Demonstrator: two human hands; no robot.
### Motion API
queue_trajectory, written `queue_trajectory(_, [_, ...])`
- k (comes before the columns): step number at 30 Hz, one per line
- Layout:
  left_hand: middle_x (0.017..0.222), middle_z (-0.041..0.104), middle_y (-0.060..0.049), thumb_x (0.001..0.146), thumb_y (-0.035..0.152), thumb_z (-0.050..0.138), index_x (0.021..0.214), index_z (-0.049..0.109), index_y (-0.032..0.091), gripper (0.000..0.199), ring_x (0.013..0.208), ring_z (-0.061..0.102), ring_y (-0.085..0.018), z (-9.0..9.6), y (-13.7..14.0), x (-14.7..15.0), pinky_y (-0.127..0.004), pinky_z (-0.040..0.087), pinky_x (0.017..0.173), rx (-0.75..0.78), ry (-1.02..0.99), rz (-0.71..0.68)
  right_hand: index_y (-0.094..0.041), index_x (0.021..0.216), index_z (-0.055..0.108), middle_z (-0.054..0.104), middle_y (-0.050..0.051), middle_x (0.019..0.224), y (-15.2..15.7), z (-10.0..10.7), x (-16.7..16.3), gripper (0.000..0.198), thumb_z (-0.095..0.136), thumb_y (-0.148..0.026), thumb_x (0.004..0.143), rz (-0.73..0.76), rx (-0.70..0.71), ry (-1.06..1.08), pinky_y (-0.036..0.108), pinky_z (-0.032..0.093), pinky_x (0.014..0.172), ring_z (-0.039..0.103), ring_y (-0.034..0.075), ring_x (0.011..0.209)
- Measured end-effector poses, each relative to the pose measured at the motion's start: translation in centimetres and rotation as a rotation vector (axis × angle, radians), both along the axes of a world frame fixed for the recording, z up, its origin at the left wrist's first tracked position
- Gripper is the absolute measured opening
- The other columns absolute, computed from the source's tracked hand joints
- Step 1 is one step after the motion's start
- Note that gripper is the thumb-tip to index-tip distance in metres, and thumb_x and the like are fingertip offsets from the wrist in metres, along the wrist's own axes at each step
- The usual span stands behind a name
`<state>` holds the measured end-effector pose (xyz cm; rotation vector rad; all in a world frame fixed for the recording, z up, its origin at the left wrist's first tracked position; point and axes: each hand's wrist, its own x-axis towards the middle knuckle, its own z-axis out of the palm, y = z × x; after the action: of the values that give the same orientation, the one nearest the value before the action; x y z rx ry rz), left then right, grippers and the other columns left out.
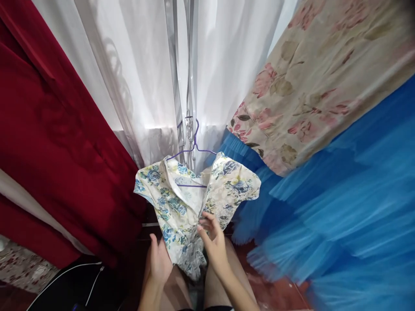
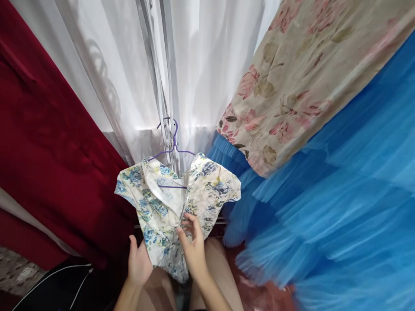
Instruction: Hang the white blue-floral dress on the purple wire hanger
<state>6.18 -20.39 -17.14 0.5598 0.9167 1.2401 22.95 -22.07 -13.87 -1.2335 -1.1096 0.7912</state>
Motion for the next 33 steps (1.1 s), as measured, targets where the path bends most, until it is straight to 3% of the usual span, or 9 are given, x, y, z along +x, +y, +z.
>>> queue_trajectory(2, [0.121,0.069,-0.014,0.070,0.061,0.075,0.113,0.071,0.020,0.059,0.122,0.059,-0.037,-0.9,-0.9,-0.5,-0.047,0.049,0.099,-0.017,0.054,-0.030,-0.022,0.113,0.054,0.061,0.004,0.088,-0.6,-2.2,-1.7,0.034,0.058,-0.047,0.091,0.018,-0.107,0.128,0.036,0.052,0.075,0.060,0.023,0.082])
queue_trajectory(4, [0.116,0.071,-0.014,0.066,0.050,0.082,0.110,0.071,0.017,0.056,0.116,0.063,-0.037,-1.6,-1.4,-0.5,-0.045,0.051,0.097,-0.034,0.129,-0.069,-0.021,0.102,0.055,0.056,0.001,0.080,-0.7,-2.7,-2.0,0.030,0.056,-0.050,0.092,0.050,-0.134,0.171,0.032,0.048,0.069,0.055,0.020,0.074])
queue_trajectory(12, [0.110,0.072,-0.013,0.072,0.042,0.077,0.109,0.067,0.018,0.045,0.107,0.067,-0.033,-1.1,-0.7,0.3,-0.041,0.053,0.092,0.032,0.310,-0.076,-0.020,0.072,0.052,0.050,-0.002,0.067,-0.4,0.3,1.7,0.041,0.052,-0.054,0.093,0.256,-0.152,0.024,0.028,0.037,0.061,0.046,0.015,0.063])
queue_trajectory(16, [0.135,0.055,-0.011,0.085,0.039,0.064,0.127,0.048,0.026,0.046,0.124,0.054,-0.027,-0.3,-0.9,0.5,-0.041,0.044,0.104,0.324,0.612,0.426,-0.020,0.067,0.050,0.050,-0.002,0.061,-0.9,-0.1,2.3,0.043,0.059,-0.056,0.088,0.254,-0.228,0.085,0.028,0.033,0.056,0.044,0.014,0.057])
queue_trajectory(18, [0.133,0.052,-0.013,0.087,0.034,0.062,0.126,0.046,0.025,0.044,0.123,0.053,-0.026,-0.2,-1.6,1.2,-0.042,0.042,0.105,0.472,0.786,0.504,-0.020,0.065,0.050,0.050,-0.002,0.059,-1.1,-0.3,2.4,0.044,0.061,-0.056,0.087,0.266,-0.248,0.111,0.027,0.032,0.055,0.043,0.014,0.055])
queue_trajectory(21, [0.122,0.058,-0.013,0.090,0.027,0.058,0.126,0.047,0.025,0.039,0.113,0.058,-0.024,0.1,-2.4,3.3,-0.039,0.045,0.100,0.591,0.829,0.149,-0.019,0.064,0.050,0.049,-0.003,0.056,-1.3,0.0,2.3,0.042,0.063,-0.053,0.086,0.312,-0.278,0.171,0.027,0.029,0.054,0.040,0.012,0.052])
queue_trajectory(24, [0.113,0.065,-0.011,0.090,0.024,0.054,0.120,0.055,0.026,0.030,0.106,0.062,-0.025,0.4,-2.1,5.6,-0.037,0.048,0.093,0.549,0.781,-0.127,-0.019,0.067,0.053,0.045,-0.005,0.051,-1.6,0.5,2.3,0.038,0.064,-0.050,0.086,0.364,-0.307,0.253,0.026,0.023,0.051,0.034,0.010,0.048])
queue_trajectory(29, [0.105,0.068,-0.008,0.083,0.014,0.053,0.107,0.062,0.029,0.029,0.104,0.063,-0.027,0.2,-1.4,7.2,-0.036,0.047,0.089,0.591,0.839,-0.140,-0.016,0.069,0.060,0.046,-0.006,0.042,-2.3,1.1,3.3,0.039,0.060,-0.051,0.088,0.458,-0.414,0.304,0.026,0.016,0.048,0.030,0.008,0.039])
queue_trajectory(33, [0.090,0.067,-0.007,0.089,0.018,0.050,0.099,0.061,0.028,0.019,0.084,0.065,-0.024,0.0,-2.4,7.7,-0.033,0.048,0.076,0.633,0.911,-0.182,-0.014,0.067,0.064,0.048,-0.005,0.037,-1.6,2.6,4.8,0.039,0.063,-0.049,0.085,0.521,-0.482,0.320,0.027,0.012,0.046,0.030,0.007,0.033])
